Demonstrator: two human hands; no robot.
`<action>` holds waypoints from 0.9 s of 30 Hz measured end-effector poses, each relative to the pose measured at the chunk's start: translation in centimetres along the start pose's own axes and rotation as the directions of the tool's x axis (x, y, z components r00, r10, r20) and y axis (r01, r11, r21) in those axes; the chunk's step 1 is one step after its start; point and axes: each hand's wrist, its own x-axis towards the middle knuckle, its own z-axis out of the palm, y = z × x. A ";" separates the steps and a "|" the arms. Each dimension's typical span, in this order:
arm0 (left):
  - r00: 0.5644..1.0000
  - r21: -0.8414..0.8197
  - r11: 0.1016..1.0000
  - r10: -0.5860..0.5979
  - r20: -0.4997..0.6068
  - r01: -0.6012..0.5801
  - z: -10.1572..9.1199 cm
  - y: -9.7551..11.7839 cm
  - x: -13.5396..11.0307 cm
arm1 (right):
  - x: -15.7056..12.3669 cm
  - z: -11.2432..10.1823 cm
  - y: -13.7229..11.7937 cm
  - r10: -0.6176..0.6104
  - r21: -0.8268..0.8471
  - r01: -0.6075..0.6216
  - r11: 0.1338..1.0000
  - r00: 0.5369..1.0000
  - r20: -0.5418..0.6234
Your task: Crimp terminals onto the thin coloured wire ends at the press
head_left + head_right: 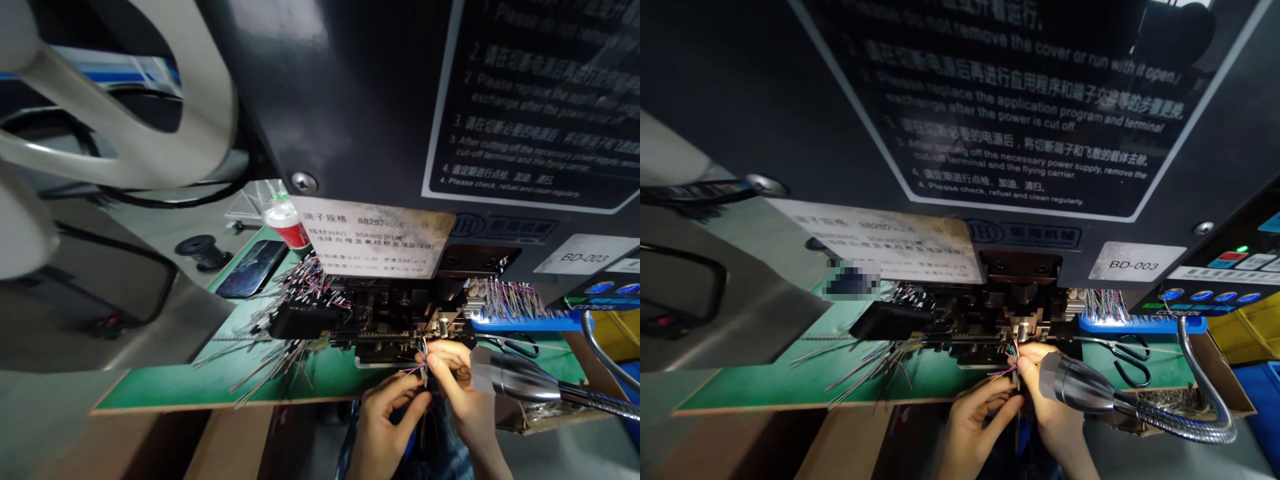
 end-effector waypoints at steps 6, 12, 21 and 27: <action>0.997 0.047 0.999 -0.029 0.076 0.026 -1.5 1.1 -0.3 | 0.2 -1.3 0.4 -0.244 -0.161 0.251 0.954 0.968 0.063; 0.976 -0.033 0.990 -0.133 0.172 0.141 -2.6 1.2 -0.3 | 0.0 -1.7 0.0 -0.173 -0.097 0.186 0.978 0.977 0.127; 1.000 0.021 1.000 0.005 0.013 -0.005 -0.4 1.2 0.4 | -0.1 -0.2 0.2 -0.021 0.019 0.022 1.000 0.999 -0.030; 0.993 0.112 0.989 0.105 -0.060 -0.098 -0.1 1.0 0.1 | 0.0 0.1 0.0 0.002 -0.025 -0.003 1.000 1.000 -0.029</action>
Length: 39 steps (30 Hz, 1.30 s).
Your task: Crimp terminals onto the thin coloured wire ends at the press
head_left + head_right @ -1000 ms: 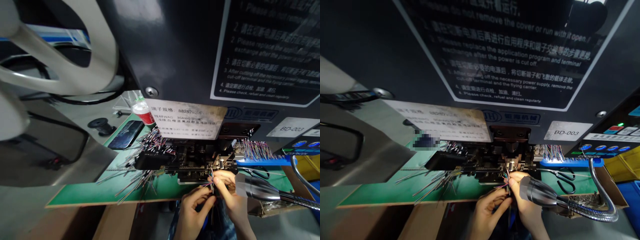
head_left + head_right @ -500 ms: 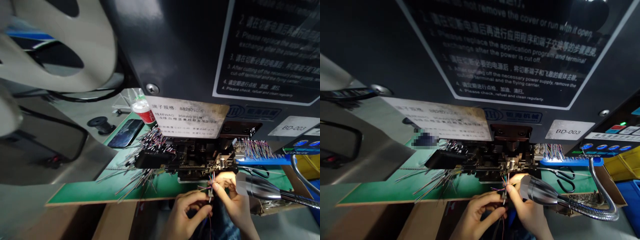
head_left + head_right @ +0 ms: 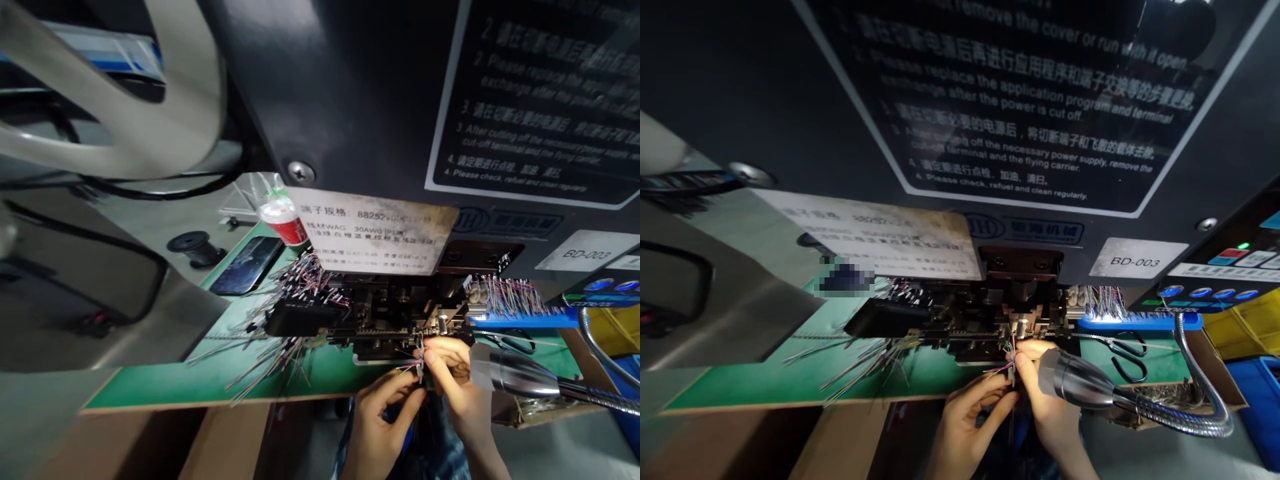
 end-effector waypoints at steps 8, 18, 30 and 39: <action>1.000 0.012 1.000 0.002 -0.004 -0.001 -0.1 0.0 0.0 | 0.1 0.2 -0.1 0.013 0.002 -0.013 1.000 1.000 -0.011; 0.978 -0.102 0.982 -0.139 0.158 0.156 -1.6 -0.4 -0.8 | 0.0 -0.7 -0.6 -0.299 -0.137 0.301 0.944 0.954 0.035; 0.991 -0.080 0.994 -0.069 0.116 0.079 -0.9 0.7 0.0 | -0.6 -0.2 0.0 0.017 0.103 -0.020 0.994 0.999 0.032; 0.998 0.034 0.998 0.057 -0.005 -0.057 0.0 0.0 -0.3 | -0.4 0.2 -0.3 0.036 0.086 -0.034 0.996 0.999 -0.028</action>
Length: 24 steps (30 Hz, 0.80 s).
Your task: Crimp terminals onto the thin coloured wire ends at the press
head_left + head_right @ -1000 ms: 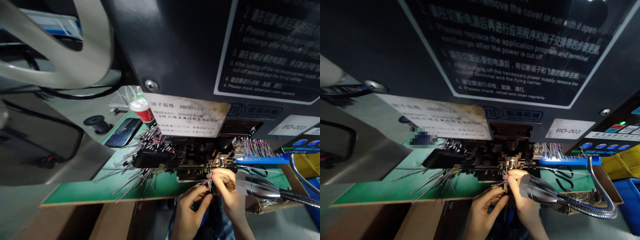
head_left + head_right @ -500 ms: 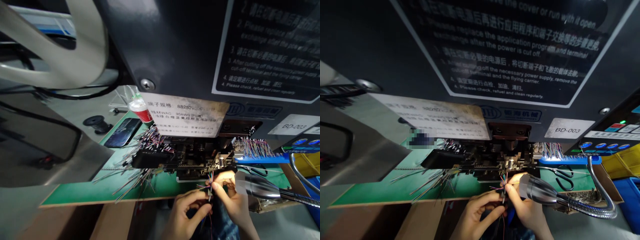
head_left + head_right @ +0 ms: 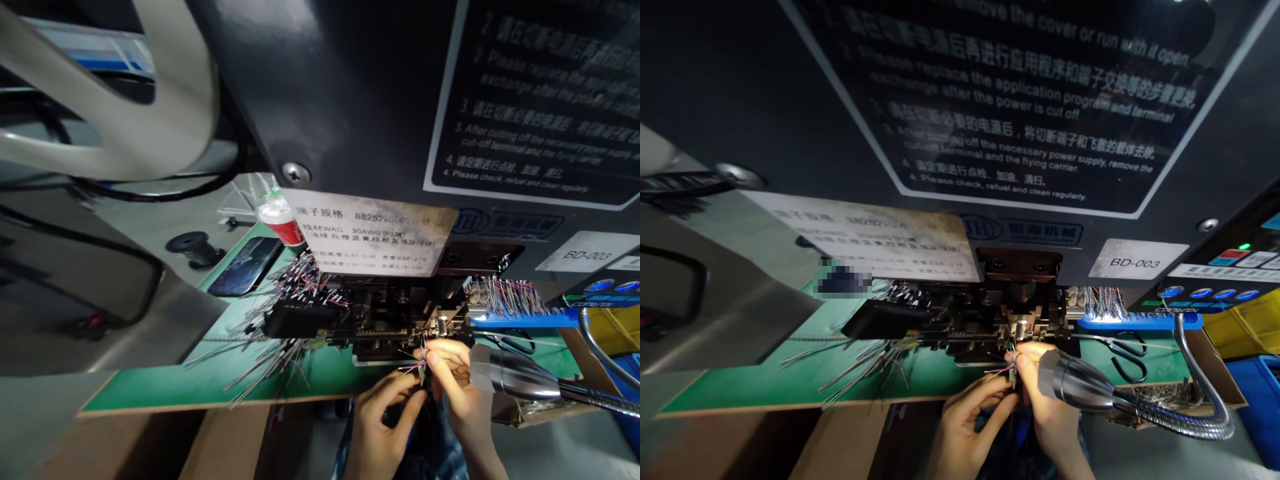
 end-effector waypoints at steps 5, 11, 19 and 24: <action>0.999 -0.010 0.999 0.030 -0.028 -0.030 0.2 0.0 0.2 | 0.2 0.0 -0.1 0.005 0.028 -0.005 1.000 1.000 -0.003; 0.999 -0.007 0.999 0.044 -0.021 -0.044 0.1 0.2 0.3 | 0.2 0.1 0.2 0.003 0.050 -0.003 0.999 1.000 0.007; 0.986 -0.141 0.986 -0.066 0.150 0.087 -1.7 -0.4 -0.2 | 0.7 -1.6 0.8 -0.263 -0.138 0.278 0.950 0.958 0.117; 0.945 -0.286 0.928 -0.153 0.290 0.238 -2.6 -0.5 -0.1 | 0.7 -2.0 -0.3 -0.207 -0.017 0.216 0.976 0.954 0.216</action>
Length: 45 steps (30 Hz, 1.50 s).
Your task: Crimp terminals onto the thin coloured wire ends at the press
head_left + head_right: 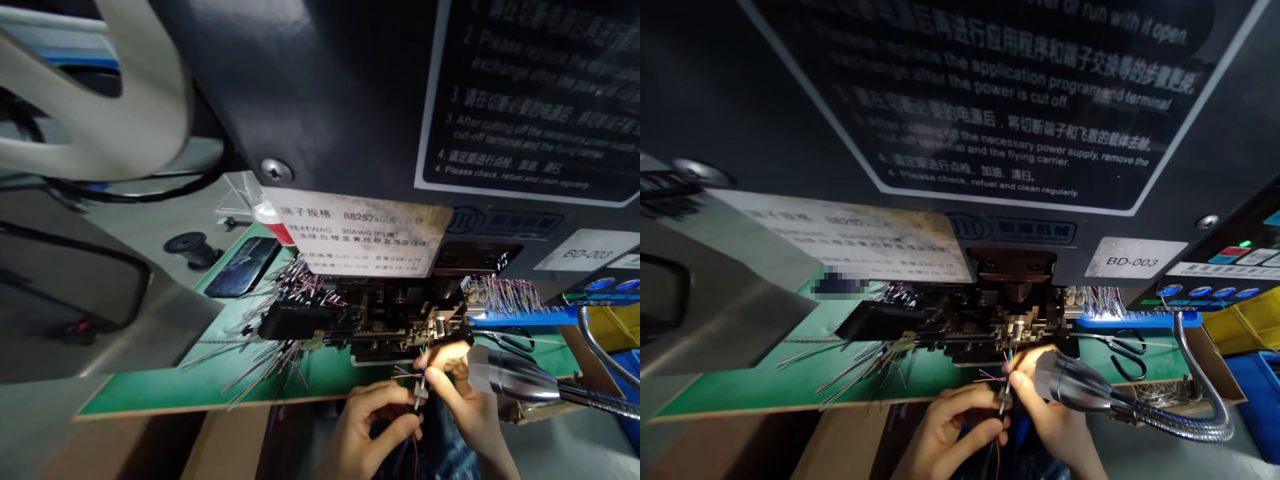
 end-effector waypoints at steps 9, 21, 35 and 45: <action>0.965 0.219 0.958 0.219 -0.144 -0.185 1.7 0.4 1.2 | -0.2 1.5 -0.2 0.217 0.076 -0.207 0.975 0.964 -0.153; 0.962 0.263 0.947 0.228 -0.148 -0.185 1.8 -0.1 1.1 | 0.1 1.6 0.0 0.211 0.062 -0.205 0.977 0.969 -0.130; 0.992 0.362 0.925 0.123 -0.004 -0.113 -0.4 0.7 -0.3 | 0.0 -0.1 -0.5 -0.036 -0.102 0.036 0.994 0.999 0.002; 0.918 0.476 0.843 0.363 -0.160 -0.250 2.0 -0.1 1.0 | -0.2 1.5 0.1 0.220 0.143 -0.199 0.969 0.963 -0.152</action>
